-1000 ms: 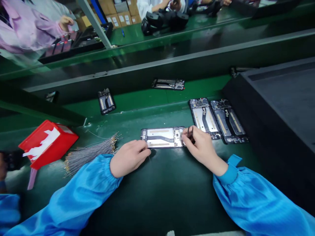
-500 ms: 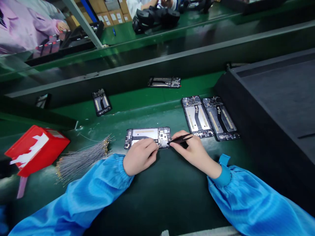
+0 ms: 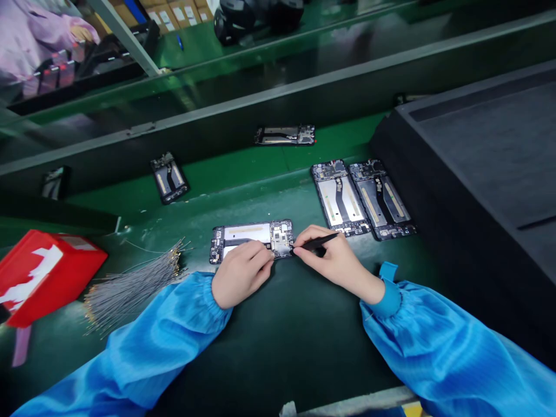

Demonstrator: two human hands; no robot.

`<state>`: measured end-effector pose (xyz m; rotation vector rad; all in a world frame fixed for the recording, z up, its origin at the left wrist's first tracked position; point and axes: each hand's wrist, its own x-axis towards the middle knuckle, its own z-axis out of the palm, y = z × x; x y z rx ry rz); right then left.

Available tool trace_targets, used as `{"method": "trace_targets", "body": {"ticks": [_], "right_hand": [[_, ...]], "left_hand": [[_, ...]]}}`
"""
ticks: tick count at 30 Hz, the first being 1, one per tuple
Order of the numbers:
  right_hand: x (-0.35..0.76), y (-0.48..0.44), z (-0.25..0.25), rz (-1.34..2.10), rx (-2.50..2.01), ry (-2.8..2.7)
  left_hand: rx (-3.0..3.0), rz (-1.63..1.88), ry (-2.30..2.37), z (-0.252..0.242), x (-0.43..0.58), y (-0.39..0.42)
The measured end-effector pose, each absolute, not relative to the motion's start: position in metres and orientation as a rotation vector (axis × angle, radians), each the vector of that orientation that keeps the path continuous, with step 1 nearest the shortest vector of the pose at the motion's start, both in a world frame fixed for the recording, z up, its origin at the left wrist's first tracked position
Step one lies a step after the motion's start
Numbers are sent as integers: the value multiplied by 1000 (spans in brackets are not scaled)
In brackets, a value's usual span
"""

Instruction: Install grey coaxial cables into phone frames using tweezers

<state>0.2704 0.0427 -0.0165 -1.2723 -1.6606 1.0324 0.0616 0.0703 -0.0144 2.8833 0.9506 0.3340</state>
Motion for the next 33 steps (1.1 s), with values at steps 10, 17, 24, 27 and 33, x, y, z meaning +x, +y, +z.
{"method": "trace_targets", "body": {"ticks": [10,17,24,27,33], "right_hand": [[269,43,-14,963,-1253,-1736],[264,36,-8,754,-1080,-2014],[269,53,-3,923,-1090,-1935],[270,67,-2,872,-1059,-2023],[265,79,-7,673,-1182,-2419]], "left_hand": [[2872,351,933,-14,61,70],[2845,334,919,-13,62,71],[2767,338,916,-13,65,75],[2670,346,942,-11,67,78],[2577,367,1000,-9,69,81]]}}
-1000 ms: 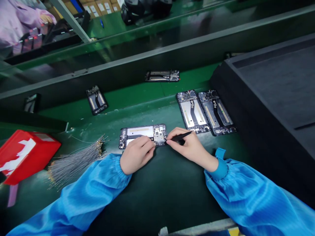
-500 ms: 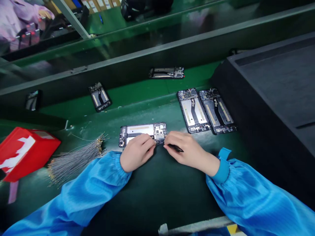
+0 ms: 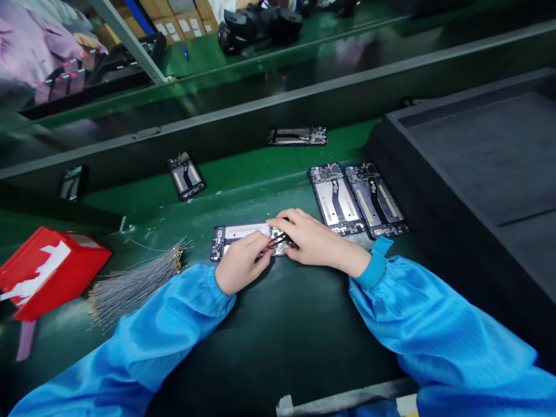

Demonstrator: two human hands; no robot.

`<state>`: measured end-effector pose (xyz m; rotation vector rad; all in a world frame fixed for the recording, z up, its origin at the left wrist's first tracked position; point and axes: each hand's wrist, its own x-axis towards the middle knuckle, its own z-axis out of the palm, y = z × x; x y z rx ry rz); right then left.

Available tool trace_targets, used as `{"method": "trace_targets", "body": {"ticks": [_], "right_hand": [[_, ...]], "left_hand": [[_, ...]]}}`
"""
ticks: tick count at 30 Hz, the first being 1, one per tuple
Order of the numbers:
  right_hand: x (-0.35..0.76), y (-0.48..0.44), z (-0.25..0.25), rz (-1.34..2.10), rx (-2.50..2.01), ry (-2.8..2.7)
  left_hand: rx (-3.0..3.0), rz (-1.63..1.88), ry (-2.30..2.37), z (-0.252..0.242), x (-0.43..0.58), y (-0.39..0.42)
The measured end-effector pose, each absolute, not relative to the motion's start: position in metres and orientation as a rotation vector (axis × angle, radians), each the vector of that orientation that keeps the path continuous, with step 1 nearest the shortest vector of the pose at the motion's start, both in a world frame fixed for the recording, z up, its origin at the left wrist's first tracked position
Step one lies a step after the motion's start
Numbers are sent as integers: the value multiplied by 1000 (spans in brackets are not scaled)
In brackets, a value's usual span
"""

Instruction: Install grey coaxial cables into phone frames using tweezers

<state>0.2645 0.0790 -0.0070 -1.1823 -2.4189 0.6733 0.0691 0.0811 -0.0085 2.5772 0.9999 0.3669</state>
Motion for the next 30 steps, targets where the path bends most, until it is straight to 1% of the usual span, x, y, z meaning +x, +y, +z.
{"method": "trace_targets", "body": {"ticks": [7,16,24,30], "right_hand": [[264,79,-5,703,-1167,-2435],[263,81,-4,768,-1196,-2398],[258,85,0,745,-1307,-2462],[252,85,2,698,-1391,-2505]], "left_hand": [[2484,401,994,-8,69,82],[2463,575,765,-20,57,73],[2597,571,697,-22,56,74],[2677,503,688,-20,58,74]]}}
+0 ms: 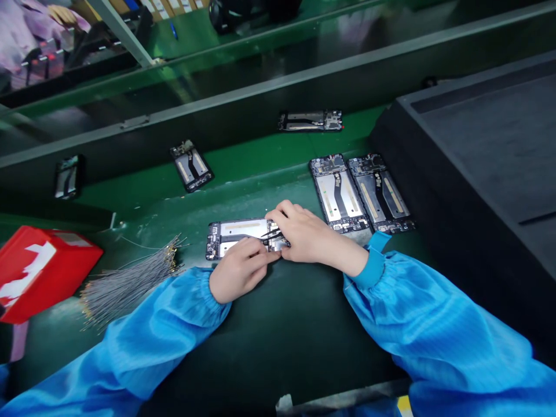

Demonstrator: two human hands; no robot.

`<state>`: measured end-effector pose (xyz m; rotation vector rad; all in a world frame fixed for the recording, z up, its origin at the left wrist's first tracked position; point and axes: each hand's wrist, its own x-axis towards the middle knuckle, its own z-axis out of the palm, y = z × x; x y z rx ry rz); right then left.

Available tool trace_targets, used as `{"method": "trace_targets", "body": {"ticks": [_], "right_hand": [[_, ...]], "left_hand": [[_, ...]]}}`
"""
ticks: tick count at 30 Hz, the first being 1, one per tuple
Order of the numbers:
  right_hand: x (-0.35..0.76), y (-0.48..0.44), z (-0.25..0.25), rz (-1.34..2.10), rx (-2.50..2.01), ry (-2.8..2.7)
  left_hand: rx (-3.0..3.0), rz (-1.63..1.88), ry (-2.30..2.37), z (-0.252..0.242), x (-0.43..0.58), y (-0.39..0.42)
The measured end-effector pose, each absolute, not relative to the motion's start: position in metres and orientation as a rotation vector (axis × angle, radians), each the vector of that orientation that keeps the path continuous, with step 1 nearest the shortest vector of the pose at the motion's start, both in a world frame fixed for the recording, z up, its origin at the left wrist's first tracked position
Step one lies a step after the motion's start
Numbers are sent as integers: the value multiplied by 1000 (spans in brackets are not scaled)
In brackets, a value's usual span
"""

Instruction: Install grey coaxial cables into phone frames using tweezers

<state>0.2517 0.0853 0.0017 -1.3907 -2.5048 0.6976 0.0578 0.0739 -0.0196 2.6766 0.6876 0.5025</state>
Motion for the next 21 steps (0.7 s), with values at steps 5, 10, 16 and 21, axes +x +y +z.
{"method": "trace_targets", "body": {"ticks": [5,10,16,21], "right_hand": [[255,86,2,739,-1336,-2477],[257,86,4,760,-1323,-2476],[255,86,3,751,-1359,-2486],[253,88,5,759,-1383,-2488]], "left_hand": [[2744,436,599,-16,52,80],[2686,453,517,-16,34,92],[2689,502,518,-21,32,94],[2684,545,527,-22,33,94]]}}
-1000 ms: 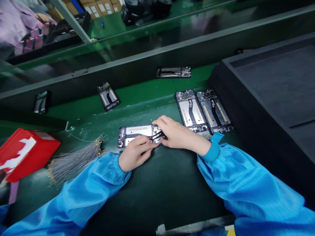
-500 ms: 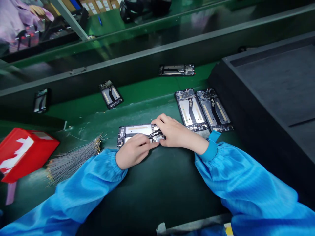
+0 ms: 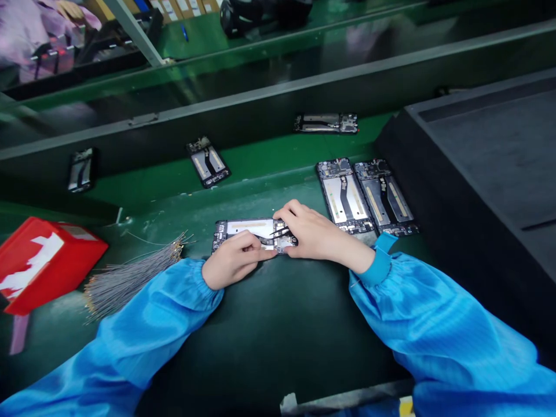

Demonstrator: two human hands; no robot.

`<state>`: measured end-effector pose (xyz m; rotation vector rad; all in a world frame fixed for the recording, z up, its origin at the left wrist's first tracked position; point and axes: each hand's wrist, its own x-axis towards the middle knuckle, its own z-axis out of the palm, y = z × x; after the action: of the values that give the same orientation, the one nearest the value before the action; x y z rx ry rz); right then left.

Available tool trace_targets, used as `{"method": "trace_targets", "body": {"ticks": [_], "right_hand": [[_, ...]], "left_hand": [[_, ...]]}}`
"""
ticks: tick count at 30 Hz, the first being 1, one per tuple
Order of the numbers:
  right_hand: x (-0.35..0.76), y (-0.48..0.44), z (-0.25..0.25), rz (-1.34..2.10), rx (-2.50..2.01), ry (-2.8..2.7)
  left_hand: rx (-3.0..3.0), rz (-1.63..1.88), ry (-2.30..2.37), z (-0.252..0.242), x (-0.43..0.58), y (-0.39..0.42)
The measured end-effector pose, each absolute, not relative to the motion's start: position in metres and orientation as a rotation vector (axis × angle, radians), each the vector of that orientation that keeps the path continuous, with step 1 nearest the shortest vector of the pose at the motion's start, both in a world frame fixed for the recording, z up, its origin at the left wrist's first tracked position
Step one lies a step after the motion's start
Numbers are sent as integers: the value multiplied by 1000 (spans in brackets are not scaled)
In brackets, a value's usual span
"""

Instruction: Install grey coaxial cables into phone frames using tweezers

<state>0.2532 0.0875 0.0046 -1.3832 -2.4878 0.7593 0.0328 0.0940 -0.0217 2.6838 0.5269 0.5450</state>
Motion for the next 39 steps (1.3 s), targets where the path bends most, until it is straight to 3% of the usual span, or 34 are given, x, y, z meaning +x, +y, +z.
{"method": "trace_targets", "body": {"ticks": [39], "right_hand": [[241,96,5,599,-1560,-2584]], "left_hand": [[2485,590,543,-18,35,94]]}}
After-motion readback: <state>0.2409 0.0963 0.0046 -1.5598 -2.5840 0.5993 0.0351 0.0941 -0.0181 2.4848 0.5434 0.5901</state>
